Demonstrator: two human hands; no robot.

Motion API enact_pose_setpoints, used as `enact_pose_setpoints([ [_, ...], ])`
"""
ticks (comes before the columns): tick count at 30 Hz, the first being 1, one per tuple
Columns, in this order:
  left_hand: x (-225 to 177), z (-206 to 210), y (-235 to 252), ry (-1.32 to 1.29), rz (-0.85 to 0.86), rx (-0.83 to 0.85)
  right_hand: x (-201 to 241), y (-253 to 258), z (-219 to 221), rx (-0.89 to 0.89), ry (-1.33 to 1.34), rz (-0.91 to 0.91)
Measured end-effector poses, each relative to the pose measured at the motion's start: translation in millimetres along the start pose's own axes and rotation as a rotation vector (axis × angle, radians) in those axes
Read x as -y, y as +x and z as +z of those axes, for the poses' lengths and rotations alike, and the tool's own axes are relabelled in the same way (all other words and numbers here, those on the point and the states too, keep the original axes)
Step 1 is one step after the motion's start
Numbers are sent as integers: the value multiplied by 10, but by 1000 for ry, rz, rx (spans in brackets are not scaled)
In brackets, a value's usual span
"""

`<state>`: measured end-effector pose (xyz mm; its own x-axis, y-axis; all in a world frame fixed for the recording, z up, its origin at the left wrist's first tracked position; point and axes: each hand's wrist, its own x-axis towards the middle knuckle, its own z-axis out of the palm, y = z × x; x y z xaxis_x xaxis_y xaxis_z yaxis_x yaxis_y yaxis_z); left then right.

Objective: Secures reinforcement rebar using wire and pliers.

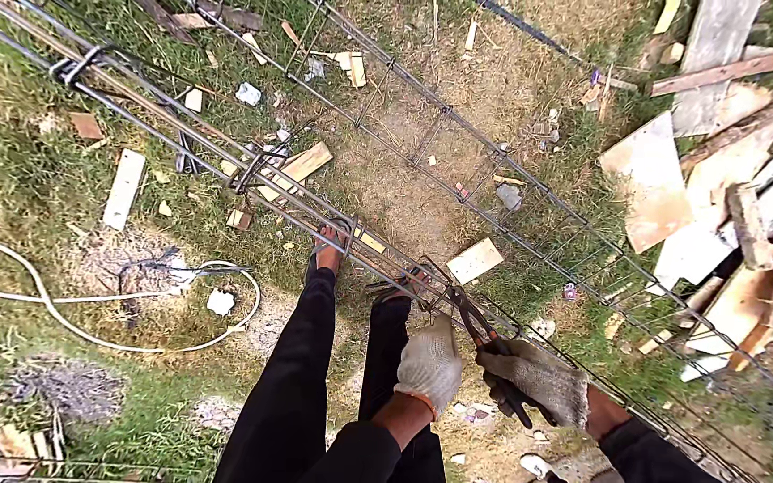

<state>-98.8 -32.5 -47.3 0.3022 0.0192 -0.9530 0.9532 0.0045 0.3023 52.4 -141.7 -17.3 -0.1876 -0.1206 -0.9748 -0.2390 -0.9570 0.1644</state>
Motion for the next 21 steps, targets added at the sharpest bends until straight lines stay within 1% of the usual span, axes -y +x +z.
enact_pose_setpoints([
  [3,10,-4,-3,16,18,27,65,-28,-44,64,25,1],
  [7,40,11,13,-10,34,19,137,-48,-132,77,-27,22],
  [11,39,-34,10,-6,53,37,250,-117,-145,53,-106,41],
  [16,94,-46,18,-29,70,35,405,-157,-192,24,-307,70],
  [19,131,-49,37,-41,70,28,450,-154,-174,16,-332,95],
  [21,161,-47,57,-52,70,27,371,-109,-130,-1,-301,88],
])
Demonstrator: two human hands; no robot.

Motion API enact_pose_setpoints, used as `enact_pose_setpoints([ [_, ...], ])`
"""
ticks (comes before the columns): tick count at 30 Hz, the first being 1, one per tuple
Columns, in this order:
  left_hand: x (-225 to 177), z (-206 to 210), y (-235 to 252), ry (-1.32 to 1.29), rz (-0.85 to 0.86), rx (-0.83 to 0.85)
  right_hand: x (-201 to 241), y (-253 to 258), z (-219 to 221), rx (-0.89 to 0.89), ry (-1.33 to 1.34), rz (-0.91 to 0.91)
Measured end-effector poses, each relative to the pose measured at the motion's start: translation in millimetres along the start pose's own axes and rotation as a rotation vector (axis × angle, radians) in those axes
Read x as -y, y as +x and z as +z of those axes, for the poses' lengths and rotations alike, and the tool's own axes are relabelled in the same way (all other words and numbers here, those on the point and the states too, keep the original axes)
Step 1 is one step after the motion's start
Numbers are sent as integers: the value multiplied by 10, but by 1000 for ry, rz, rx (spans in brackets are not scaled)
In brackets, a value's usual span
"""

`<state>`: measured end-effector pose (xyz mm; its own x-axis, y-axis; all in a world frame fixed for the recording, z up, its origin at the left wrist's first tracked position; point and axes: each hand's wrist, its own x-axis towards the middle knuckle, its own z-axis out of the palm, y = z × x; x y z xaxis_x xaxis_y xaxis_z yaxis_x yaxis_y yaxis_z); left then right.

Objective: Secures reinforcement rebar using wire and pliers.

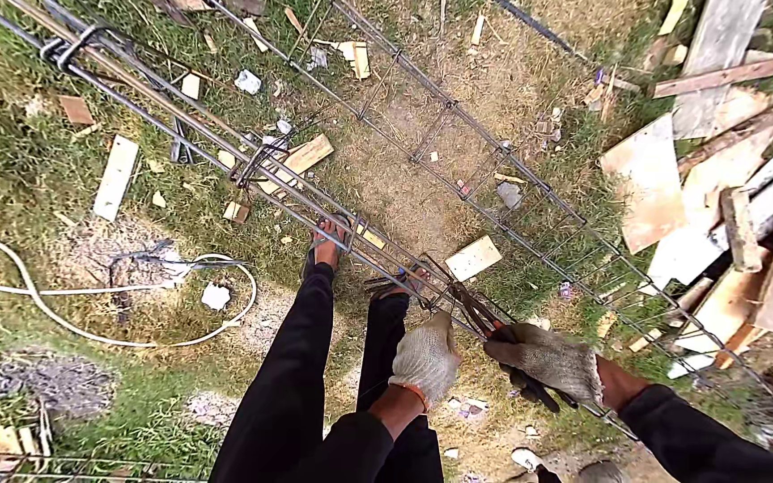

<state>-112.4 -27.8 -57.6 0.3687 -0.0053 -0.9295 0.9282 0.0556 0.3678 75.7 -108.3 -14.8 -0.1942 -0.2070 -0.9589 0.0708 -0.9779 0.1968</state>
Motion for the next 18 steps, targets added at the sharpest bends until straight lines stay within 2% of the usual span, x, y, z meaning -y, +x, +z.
enact_pose_setpoints([
  [5,50,-4,21,16,35,-4,-272,174,275,-45,207,-62],
  [9,140,6,-28,49,76,-7,-475,273,779,-87,508,-166],
  [14,485,57,-249,101,125,5,-733,401,1316,-131,636,-309],
  [16,744,73,-374,3,157,-110,-763,379,1420,-110,705,-311],
  [18,996,69,-428,-140,183,-318,-814,376,1458,-87,702,-302],
])
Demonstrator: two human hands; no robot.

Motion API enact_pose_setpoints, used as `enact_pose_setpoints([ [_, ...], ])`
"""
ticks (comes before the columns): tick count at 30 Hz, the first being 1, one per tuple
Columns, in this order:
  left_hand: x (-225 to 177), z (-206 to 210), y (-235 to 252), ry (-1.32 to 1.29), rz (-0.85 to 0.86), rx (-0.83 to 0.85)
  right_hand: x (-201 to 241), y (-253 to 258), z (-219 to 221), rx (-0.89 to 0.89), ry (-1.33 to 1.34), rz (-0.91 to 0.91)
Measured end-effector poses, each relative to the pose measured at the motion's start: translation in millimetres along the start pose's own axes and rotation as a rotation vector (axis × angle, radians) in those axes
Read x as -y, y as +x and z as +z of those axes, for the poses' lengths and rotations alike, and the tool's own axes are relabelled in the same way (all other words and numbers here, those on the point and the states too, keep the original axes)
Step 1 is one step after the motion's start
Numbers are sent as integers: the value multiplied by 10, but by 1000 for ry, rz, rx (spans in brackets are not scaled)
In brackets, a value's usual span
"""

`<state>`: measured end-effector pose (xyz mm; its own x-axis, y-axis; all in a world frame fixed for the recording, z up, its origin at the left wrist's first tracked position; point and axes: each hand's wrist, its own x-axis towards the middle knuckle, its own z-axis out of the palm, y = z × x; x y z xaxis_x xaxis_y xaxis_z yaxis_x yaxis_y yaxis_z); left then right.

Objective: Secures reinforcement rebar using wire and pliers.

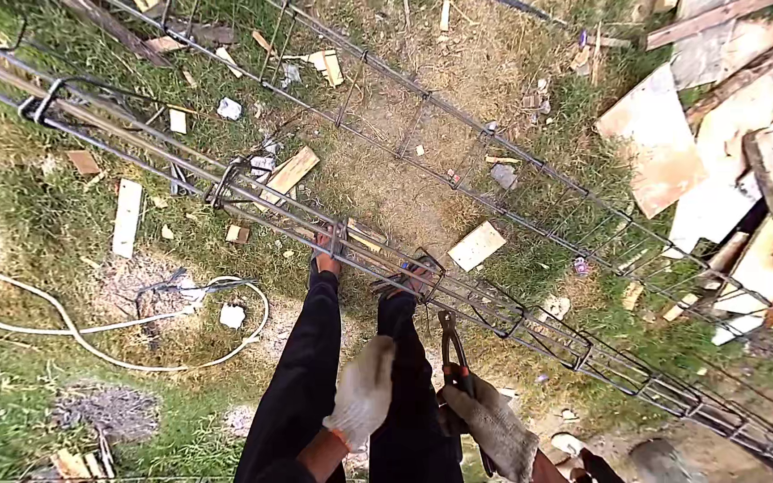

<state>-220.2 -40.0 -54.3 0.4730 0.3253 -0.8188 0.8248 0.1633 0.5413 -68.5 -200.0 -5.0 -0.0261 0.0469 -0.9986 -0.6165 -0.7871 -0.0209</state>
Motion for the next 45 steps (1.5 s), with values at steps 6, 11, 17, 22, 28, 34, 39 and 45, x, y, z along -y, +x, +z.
enact_pose_setpoints([
  [6,-180,-33,450,-372,-333,-67,-39,138,-111,40,-218,-11],
  [11,-466,277,762,-535,-575,121,-64,170,-135,-93,-403,-101],
  [17,-430,405,831,-905,-681,194,-212,161,-199,-139,-429,-131],
  [22,-488,400,840,-535,-511,97,-263,177,-194,-140,-400,-154],
  [28,-454,369,830,362,-137,39,-208,276,-118,-83,-369,-133],
  [34,-257,212,665,90,11,-126,-116,330,-28,-58,-380,-120],
  [39,-225,-139,641,271,133,-200,58,307,-98,-33,-482,-77],
  [45,-227,50,939,-240,-321,50,317,204,-208,-35,-708,-21],
])
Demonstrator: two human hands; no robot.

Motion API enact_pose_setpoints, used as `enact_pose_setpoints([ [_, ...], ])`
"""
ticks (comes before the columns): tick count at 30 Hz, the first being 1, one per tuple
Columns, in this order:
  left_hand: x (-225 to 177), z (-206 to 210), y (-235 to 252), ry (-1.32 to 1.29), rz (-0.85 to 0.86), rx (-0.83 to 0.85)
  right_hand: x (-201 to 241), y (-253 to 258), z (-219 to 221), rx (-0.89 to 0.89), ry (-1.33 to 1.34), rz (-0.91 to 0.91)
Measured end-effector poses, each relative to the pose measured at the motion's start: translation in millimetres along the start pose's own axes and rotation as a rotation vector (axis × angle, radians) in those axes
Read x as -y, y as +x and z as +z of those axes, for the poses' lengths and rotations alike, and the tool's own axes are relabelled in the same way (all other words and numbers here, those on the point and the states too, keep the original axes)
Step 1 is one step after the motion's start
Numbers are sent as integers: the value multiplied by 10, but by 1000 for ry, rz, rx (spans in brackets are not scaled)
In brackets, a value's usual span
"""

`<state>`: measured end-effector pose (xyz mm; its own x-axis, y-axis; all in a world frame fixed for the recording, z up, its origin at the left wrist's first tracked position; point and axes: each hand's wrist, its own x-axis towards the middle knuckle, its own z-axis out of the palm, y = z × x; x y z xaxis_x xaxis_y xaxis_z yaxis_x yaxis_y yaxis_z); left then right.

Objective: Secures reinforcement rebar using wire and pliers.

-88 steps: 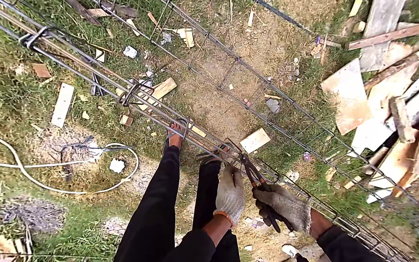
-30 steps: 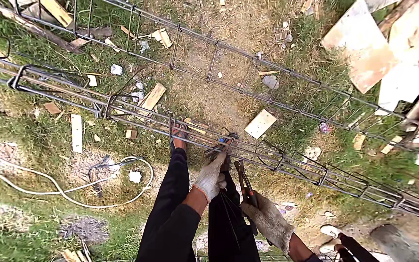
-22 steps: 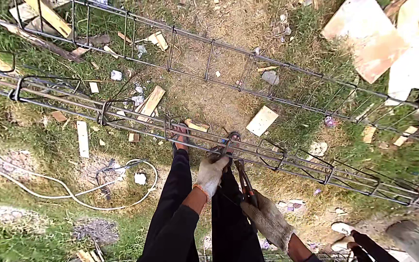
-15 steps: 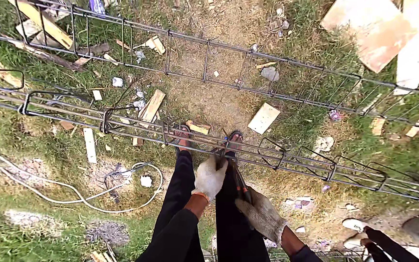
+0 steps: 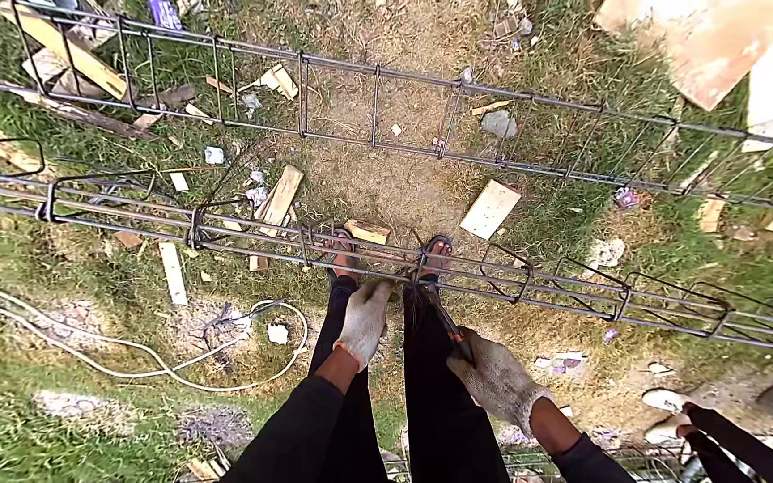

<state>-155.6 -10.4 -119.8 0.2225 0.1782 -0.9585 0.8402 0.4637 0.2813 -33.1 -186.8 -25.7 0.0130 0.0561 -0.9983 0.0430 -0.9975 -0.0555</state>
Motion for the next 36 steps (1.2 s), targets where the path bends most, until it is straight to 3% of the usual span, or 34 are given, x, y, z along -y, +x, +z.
enact_pose_setpoints([
  [2,54,81,106,-306,-137,120,49,0,-58,8,-84,4],
  [4,128,117,201,-484,-164,286,121,-1,-108,22,-165,25],
  [8,207,94,315,-560,-158,466,221,-17,-133,13,-279,73],
  [16,206,144,387,-585,-107,408,401,-61,-132,-58,-522,177],
  [20,253,125,391,-671,-101,479,441,-79,-112,-84,-587,194],
  [26,285,153,370,-571,4,428,528,-146,58,-190,-685,236],
  [31,246,191,299,-612,0,393,579,-162,234,-265,-693,253],
  [36,275,118,275,-698,-37,486,514,-110,288,-269,-644,268],
])
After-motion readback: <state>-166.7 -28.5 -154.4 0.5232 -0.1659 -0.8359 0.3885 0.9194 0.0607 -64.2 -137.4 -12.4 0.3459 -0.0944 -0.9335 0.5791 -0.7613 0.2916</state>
